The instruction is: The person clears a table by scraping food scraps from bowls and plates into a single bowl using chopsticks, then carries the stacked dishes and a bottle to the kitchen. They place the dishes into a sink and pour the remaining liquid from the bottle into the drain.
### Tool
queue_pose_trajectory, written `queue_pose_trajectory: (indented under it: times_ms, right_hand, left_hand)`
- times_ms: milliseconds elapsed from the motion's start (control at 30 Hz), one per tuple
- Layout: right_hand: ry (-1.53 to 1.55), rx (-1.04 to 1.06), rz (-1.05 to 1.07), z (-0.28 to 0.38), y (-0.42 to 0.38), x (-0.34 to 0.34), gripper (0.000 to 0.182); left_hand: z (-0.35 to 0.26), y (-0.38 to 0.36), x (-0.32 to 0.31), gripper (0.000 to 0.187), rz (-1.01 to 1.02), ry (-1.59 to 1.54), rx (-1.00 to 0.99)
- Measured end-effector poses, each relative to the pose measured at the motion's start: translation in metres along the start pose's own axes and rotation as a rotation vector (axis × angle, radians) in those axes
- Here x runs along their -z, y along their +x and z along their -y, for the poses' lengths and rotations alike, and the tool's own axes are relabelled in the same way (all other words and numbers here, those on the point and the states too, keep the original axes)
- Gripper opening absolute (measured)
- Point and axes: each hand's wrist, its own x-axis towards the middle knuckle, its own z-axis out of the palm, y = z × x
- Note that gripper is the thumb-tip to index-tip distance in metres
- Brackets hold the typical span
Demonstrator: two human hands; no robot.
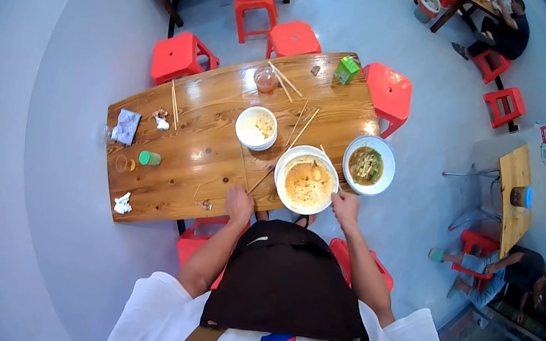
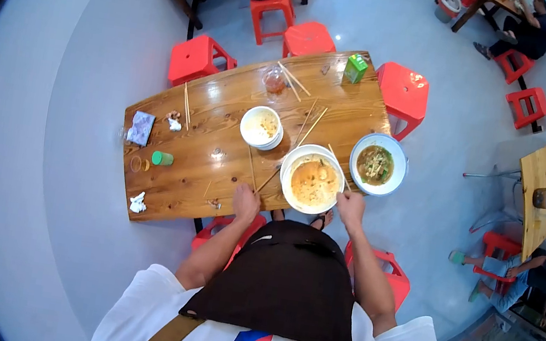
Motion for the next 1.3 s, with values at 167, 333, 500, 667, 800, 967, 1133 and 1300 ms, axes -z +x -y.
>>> queue_pose_trajectory:
  times_ms: [167, 333, 500, 667, 800, 967, 1133, 1300]
  right_hand:
    - [0.039, 0.023, -0.071, 0.005, -0.003, -0.002, 0.030]
    - [-0.149, 0.019, -0.009, 0.018, -0.021, 0.018, 0.029]
    - [-0.033, 0.133, 0.069, 0.012, -0.041, 0.008, 0.027]
    - [-0.008, 0.366, 0.455, 0.041, -0.067, -0.041, 0.025]
    - [-0.016, 0.590, 0.664, 0.080, -0.089, -0.086, 0.029]
    - [0.655, 0.222, 1.018, 0.135, -0.087, -0.115, 0.039]
    - [0.835, -0.095, 0.913, 0.163, -0.078, -0.086, 0.038]
    - [0.722, -0.015, 0.726, 0.161, -0.072, -0.094, 0.036]
  left_hand:
    - [0.021, -0.006, 0.008, 0.023, 0.141, 0.079, 0.007]
    - [0.038, -0.019, 0.021, 0.024, 0.156, -0.032, 0.100]
    - [0.069, -0.039, 0.030, 0.016, 0.339, -0.458, 0.298]
    - [0.070, -0.079, 0.059, 0.008, 0.381, -0.957, 0.614]
    - [0.055, -0.103, 0.095, 0.009, 0.076, -1.179, 0.470]
    - [-0.024, -0.074, 0.139, 0.009, 0.303, -1.369, 0.399]
    - [-0.051, -0.032, 0.139, 0.018, 0.647, -1.394, 0.259]
    - [-0.054, -0.007, 0.131, 0.021, 0.690, -1.437, 0.098]
